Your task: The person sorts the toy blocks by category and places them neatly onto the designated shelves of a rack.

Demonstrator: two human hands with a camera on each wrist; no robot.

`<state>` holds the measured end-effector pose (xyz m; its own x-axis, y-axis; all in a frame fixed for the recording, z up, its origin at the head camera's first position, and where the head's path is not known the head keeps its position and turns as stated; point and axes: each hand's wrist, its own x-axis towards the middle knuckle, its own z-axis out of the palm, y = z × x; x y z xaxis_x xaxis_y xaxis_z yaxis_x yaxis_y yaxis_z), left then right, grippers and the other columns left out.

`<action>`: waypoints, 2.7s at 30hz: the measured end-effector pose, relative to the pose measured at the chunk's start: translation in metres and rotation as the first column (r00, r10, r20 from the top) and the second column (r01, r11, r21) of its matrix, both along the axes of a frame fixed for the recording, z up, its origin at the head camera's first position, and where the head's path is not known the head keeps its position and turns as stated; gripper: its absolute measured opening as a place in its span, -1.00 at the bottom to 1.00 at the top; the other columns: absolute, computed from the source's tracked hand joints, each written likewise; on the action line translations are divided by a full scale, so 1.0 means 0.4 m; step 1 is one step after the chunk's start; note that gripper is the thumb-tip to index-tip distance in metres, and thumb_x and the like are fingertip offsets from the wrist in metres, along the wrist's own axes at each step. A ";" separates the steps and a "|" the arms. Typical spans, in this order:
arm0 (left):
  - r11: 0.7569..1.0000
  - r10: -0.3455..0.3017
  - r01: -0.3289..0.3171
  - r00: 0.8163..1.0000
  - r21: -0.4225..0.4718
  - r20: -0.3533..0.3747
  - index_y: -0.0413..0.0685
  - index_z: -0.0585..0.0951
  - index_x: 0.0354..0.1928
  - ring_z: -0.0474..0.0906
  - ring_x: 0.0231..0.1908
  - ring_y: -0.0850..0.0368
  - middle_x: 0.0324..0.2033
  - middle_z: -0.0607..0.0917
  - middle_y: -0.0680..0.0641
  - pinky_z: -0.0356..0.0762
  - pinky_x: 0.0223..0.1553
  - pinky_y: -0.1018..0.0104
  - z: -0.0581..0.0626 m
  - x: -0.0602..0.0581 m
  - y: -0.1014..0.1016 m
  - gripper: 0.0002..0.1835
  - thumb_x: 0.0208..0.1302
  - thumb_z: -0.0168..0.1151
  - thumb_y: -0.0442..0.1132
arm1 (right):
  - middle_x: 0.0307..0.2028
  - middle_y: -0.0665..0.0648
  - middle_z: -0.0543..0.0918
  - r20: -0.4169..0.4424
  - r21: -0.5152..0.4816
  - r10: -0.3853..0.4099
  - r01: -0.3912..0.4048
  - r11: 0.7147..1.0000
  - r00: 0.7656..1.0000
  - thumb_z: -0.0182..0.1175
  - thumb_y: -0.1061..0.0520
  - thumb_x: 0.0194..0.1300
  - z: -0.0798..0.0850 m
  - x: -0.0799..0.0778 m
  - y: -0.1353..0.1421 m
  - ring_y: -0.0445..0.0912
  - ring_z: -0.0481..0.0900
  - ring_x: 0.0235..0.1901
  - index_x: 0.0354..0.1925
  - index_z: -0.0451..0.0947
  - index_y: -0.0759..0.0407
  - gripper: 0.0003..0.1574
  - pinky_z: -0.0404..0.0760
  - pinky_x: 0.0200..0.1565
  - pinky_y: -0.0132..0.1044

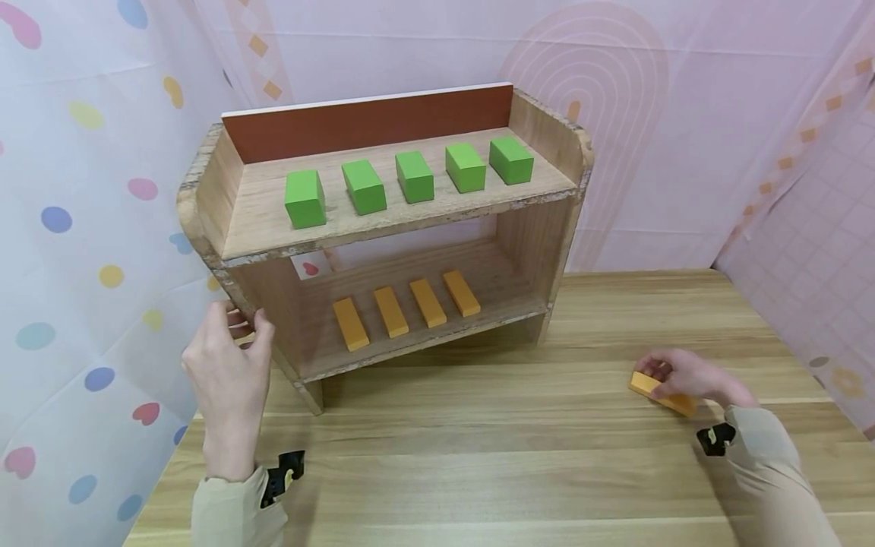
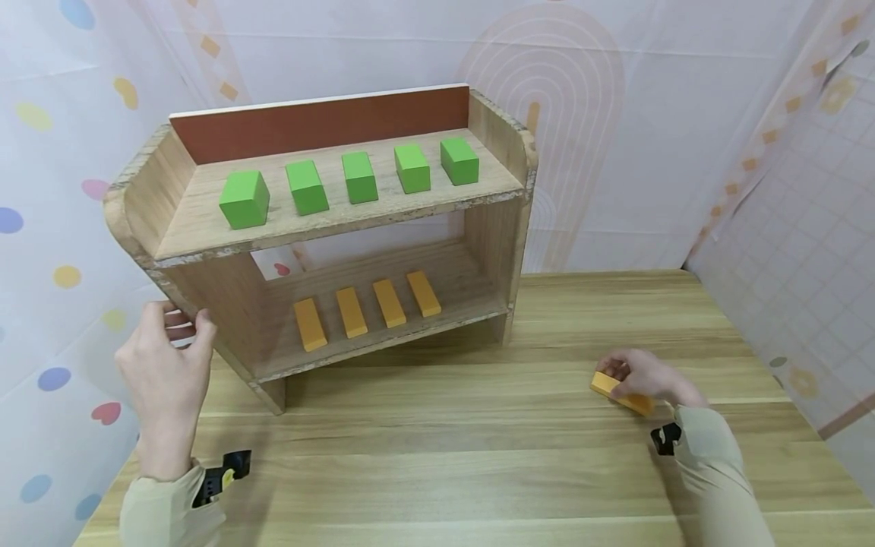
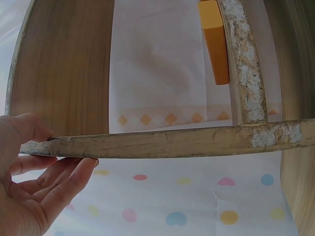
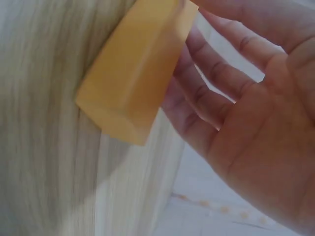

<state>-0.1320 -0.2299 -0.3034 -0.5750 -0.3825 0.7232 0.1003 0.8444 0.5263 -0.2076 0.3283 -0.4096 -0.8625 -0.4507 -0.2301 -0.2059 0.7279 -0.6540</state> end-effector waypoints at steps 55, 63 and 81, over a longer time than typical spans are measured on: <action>1.000 -0.016 0.016 1.000 0.005 -0.011 -0.42 0.53 -0.25 0.69 -0.40 -0.25 -0.34 0.70 -0.36 0.04 -0.35 0.99 0.002 0.000 0.000 -0.75 0.25 0.12 -0.28 | -0.15 0.19 0.69 -0.336 0.013 0.202 -0.209 0.978 0.920 0.40 0.18 -0.02 -0.031 -0.029 -0.132 -0.02 0.64 -0.18 -0.02 0.60 0.25 -0.48 0.64 -0.12 -0.19; 1.000 -0.019 0.019 1.000 0.011 -0.015 -0.42 0.52 -0.25 0.69 -0.40 -0.26 -0.35 0.70 -0.36 0.06 -0.36 0.99 0.002 0.001 0.000 -0.76 0.25 0.12 -0.29 | -0.28 0.05 0.67 -0.470 -0.077 0.177 -0.240 0.968 0.865 0.39 0.27 -0.09 -0.029 -0.037 -0.197 -0.30 0.55 -0.29 -0.07 0.62 0.25 -0.50 0.57 -0.24 -0.41; 1.000 -0.014 0.014 1.000 0.001 -0.021 -0.41 0.53 -0.25 0.69 -0.41 -0.24 -0.36 0.70 -0.35 0.04 -0.35 0.98 0.000 0.000 0.001 -0.77 0.25 0.11 -0.29 | -0.11 0.16 0.66 -0.495 -0.146 -0.018 -0.062 0.987 0.869 0.38 0.35 -0.03 0.015 -0.030 -0.310 0.00 0.61 -0.16 0.03 0.59 0.17 -0.43 0.54 -0.09 -0.10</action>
<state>-0.1320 -0.2295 -0.3033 -0.5649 -0.3753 0.7349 0.1233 0.8422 0.5249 -0.2197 0.2044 -0.4037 -0.8343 -0.4656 0.2951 -0.5454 0.6193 -0.5649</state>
